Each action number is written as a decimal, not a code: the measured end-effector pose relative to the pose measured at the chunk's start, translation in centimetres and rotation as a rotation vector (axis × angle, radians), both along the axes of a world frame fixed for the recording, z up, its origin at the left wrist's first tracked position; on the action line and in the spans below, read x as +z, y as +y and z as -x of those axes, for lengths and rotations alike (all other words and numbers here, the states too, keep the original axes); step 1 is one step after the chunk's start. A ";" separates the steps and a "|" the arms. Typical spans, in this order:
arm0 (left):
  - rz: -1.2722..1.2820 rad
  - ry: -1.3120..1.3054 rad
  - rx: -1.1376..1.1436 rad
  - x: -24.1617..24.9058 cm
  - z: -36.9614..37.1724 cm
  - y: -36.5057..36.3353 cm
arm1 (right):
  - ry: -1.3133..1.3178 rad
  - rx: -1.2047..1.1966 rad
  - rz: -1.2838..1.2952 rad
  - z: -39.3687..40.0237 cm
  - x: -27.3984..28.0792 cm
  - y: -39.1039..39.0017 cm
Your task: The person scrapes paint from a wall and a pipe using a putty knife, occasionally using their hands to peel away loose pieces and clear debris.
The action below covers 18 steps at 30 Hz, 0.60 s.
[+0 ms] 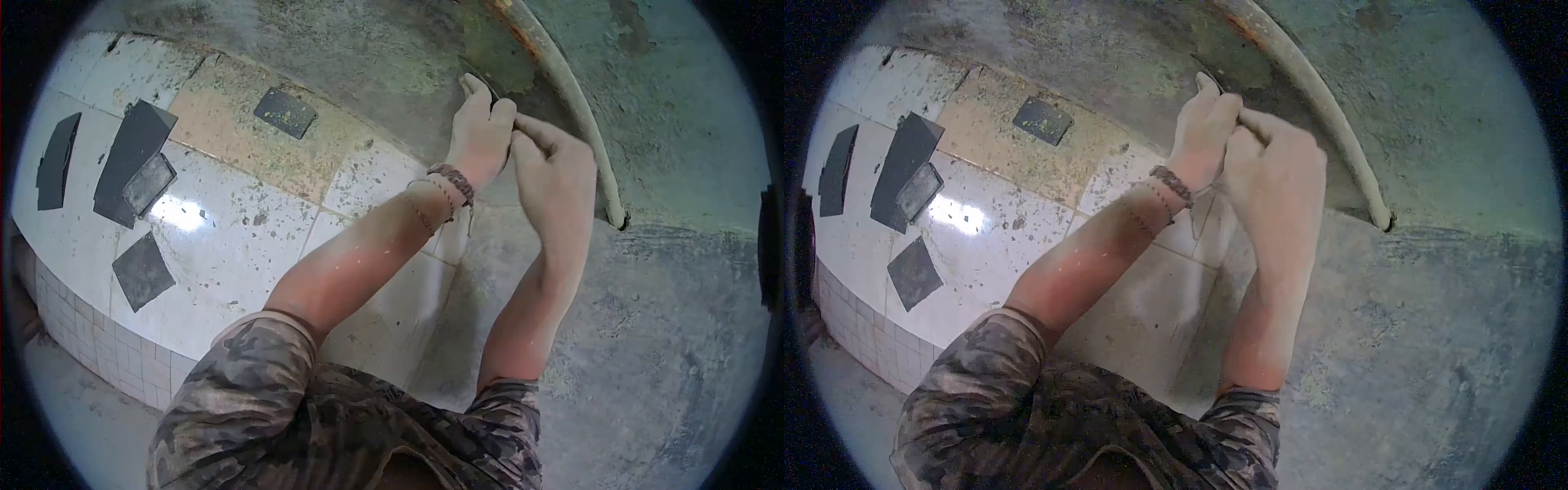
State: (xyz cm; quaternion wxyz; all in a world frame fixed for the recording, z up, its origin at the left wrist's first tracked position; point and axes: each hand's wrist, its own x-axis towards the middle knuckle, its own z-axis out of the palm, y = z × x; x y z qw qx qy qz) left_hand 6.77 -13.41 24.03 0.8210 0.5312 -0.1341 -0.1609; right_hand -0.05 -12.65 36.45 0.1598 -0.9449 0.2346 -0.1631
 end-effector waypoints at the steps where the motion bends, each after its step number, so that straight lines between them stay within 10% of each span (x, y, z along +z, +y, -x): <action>1: 0.030 0.036 0.123 -0.5 0.1 -0.9 | 0.071 0.035 0.027 -0.7 0.2 -0.5; 4: 0.131 0.158 0.206 0.0 0.3 0.2 | 0.125 0.103 0.054 -0.3 -0.5 -1.9; 6: 0.121 0.221 -0.143 2.1 1.0 2.3 | 0.113 0.170 0.056 0.3 -0.1 -1.9; 18: 0.032 -0.021 0.207 -1.2 2.2 -3.4 | -0.033 0.113 -0.018 1.6 -0.5 -3.9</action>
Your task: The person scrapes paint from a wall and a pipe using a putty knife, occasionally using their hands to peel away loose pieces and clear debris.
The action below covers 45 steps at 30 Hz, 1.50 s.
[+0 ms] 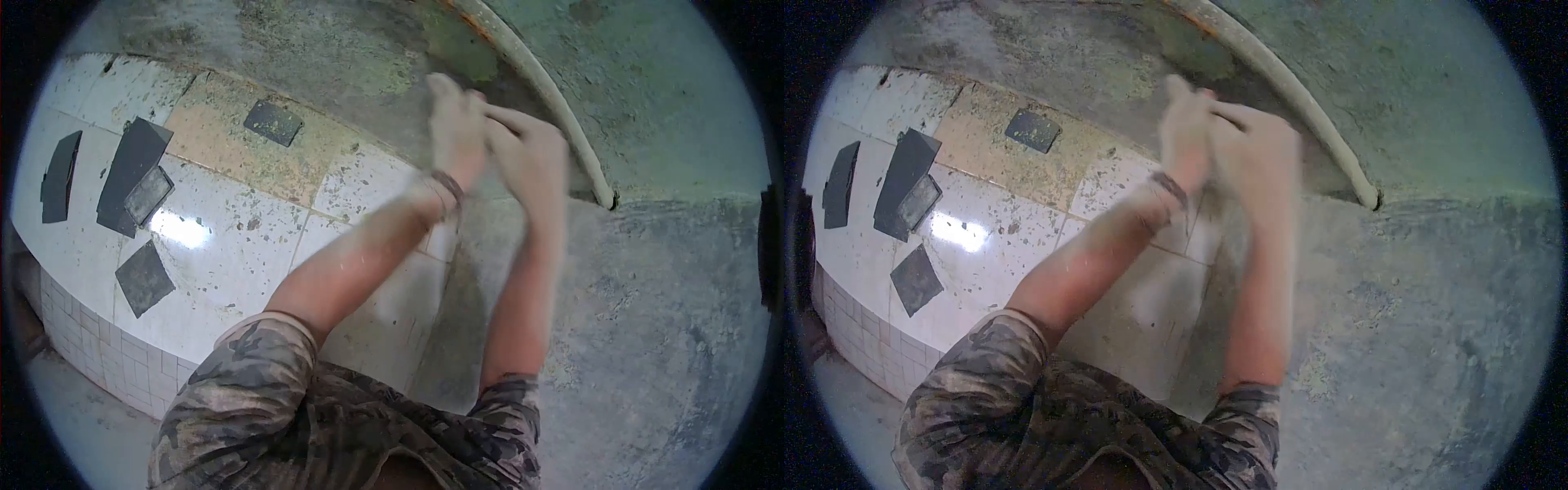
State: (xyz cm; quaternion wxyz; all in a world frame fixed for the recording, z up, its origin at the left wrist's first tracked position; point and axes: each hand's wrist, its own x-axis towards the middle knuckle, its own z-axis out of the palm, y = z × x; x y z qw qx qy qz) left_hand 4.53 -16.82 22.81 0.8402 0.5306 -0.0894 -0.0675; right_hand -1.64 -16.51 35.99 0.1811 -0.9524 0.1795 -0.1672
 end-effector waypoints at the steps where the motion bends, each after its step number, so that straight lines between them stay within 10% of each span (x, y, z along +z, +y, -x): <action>1: -0.004 0.000 -0.012 -1.1 -0.1 0.7 | 0.011 0.018 -0.074 -0.9 -2.2 -0.6; 4: -0.117 -0.012 0.135 -3.6 -2.3 4.5 | -0.028 0.074 -0.165 -0.9 -6.2 -0.4; 6: -0.189 -0.247 -0.201 -5.8 -1.5 8.3 | -0.064 0.097 -0.199 1.0 -9.5 -0.3; 10: -0.550 -0.404 -0.001 -12.4 -1.0 13.9 | -0.036 -0.103 -1.172 5.3 -18.9 -0.2; 15: -0.362 0.095 -0.629 -12.6 -2.0 17.6 | -0.485 -0.071 -1.403 -0.4 -24.6 9.5; 19: -0.378 0.091 -0.528 -10.8 -5.6 17.6 | -0.768 -0.312 -1.622 -5.7 -25.6 11.2; 22: -0.447 -0.225 -0.529 -9.5 -8.2 16.2 | -0.952 -0.286 -1.215 -9.0 -27.0 13.0; 26: -0.558 -0.241 -0.580 -8.5 -11.1 14.6 | -0.927 -0.359 -1.505 -10.1 -27.3 12.9; 29: -0.574 -0.338 -0.561 -9.9 -12.3 13.6 | -0.958 -0.364 -1.180 -12.0 -28.4 12.2; 45: -0.598 -0.550 -0.501 -2.3 -11.5 11.0 | -1.184 -0.381 -1.367 -12.8 -23.2 10.5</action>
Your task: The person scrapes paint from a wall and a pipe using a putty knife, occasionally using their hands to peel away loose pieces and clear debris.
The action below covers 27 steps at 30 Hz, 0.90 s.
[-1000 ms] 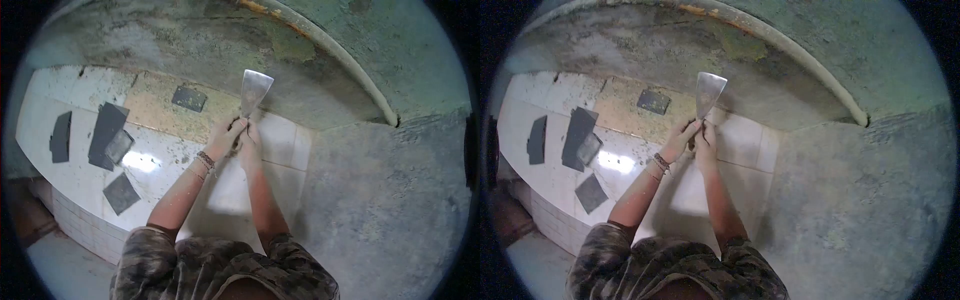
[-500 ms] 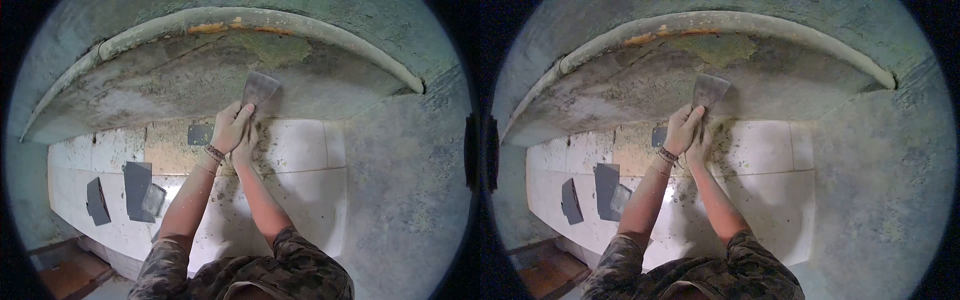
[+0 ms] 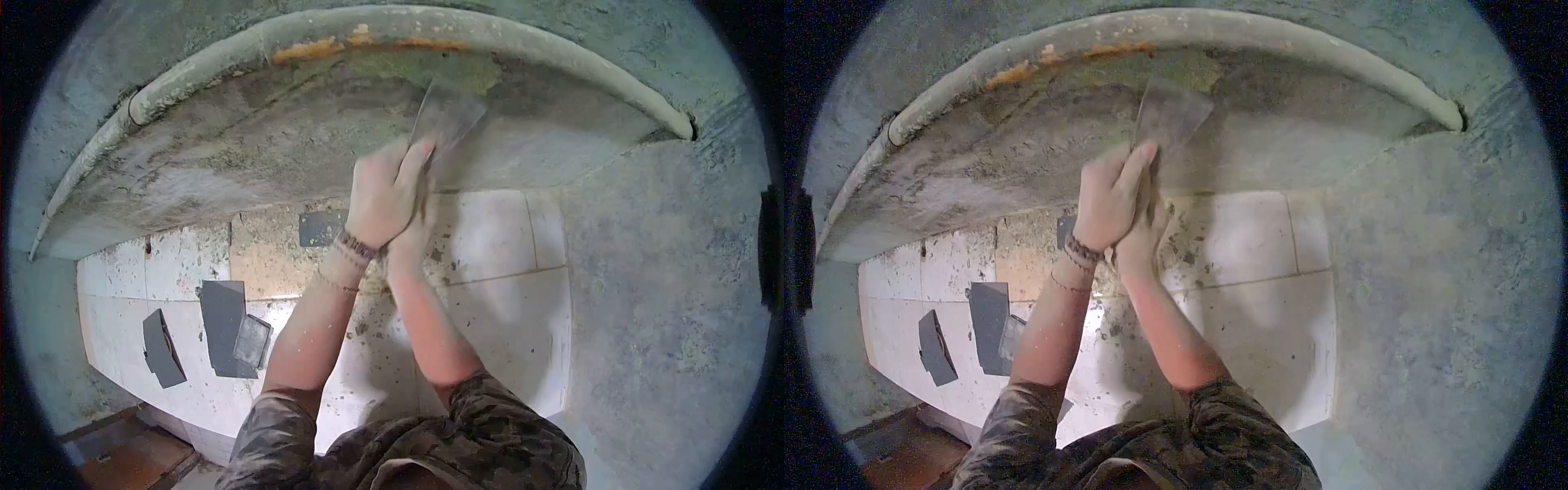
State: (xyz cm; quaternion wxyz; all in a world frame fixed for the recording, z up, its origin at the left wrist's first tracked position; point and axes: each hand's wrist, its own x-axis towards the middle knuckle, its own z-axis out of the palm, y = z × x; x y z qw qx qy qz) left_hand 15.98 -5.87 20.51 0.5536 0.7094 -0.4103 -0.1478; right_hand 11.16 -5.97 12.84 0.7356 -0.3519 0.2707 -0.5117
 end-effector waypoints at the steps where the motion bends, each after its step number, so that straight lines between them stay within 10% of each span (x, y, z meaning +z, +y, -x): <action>1: 0.074 -0.115 0.000 1.8 0.4 -0.6 | 0.006 0.018 -0.029 1.0 2.5 -0.7; 21: 0.008 0.078 0.119 -5.0 2.0 0.0 | 0.150 -0.018 0.091 2.5 -2.1 -0.1; 27: 0.051 0.028 0.045 0.3 1.9 -1.2 | 0.136 -0.011 0.151 2.3 0.3 -1.9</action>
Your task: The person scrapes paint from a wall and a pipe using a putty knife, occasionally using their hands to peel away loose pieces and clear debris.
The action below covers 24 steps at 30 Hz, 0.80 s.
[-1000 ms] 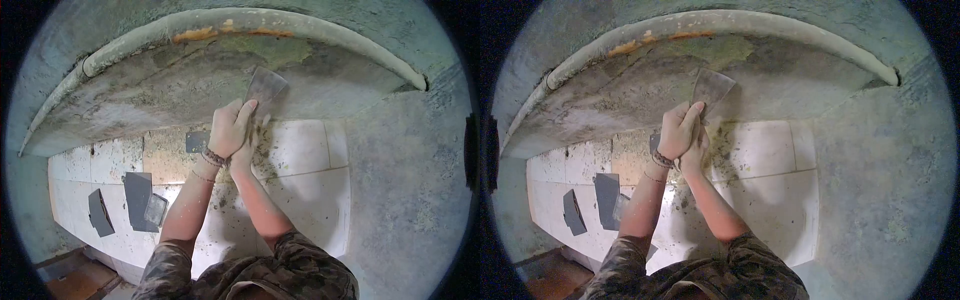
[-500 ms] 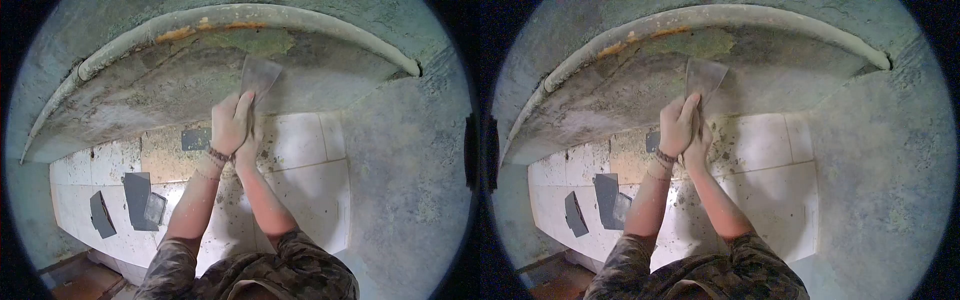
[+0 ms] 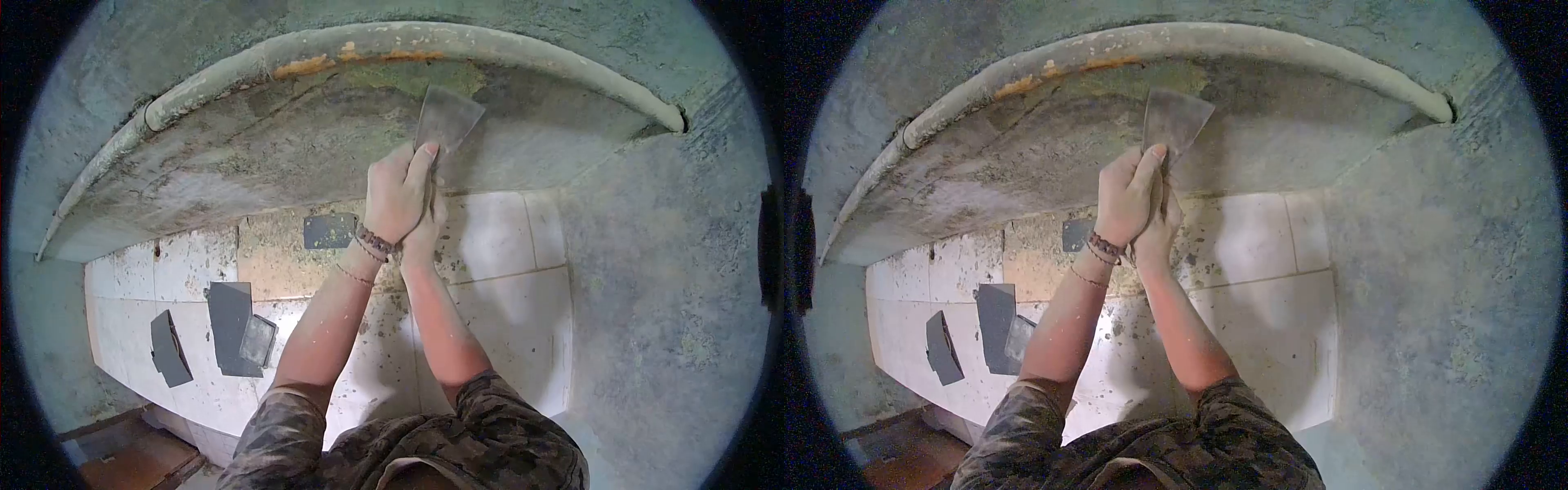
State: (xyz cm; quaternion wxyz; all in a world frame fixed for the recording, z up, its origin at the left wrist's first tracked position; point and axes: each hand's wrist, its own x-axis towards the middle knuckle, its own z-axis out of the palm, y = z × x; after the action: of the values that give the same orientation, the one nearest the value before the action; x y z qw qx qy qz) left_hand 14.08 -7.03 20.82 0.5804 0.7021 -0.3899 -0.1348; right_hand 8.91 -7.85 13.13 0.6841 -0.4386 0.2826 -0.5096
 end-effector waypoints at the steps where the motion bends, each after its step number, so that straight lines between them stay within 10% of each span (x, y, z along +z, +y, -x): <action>1: 0.005 -0.006 0.002 -1.2 0.0 0.3 | -0.006 0.002 0.005 0.0 -0.9 0.3; 6: 0.011 0.087 0.052 -6.7 0.4 0.7 | 0.156 -0.053 0.034 -0.3 -2.8 -0.1; 24: 0.204 0.217 -0.034 -1.0 0.0 -1.3 | 0.074 -0.044 0.130 0.6 2.4 -1.1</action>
State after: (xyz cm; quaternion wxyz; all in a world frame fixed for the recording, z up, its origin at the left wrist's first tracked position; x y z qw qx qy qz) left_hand 14.06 -8.34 19.79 0.6852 0.6140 -0.3483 -0.1792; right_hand 8.28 -8.90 15.56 0.6319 -0.4943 0.2835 -0.5254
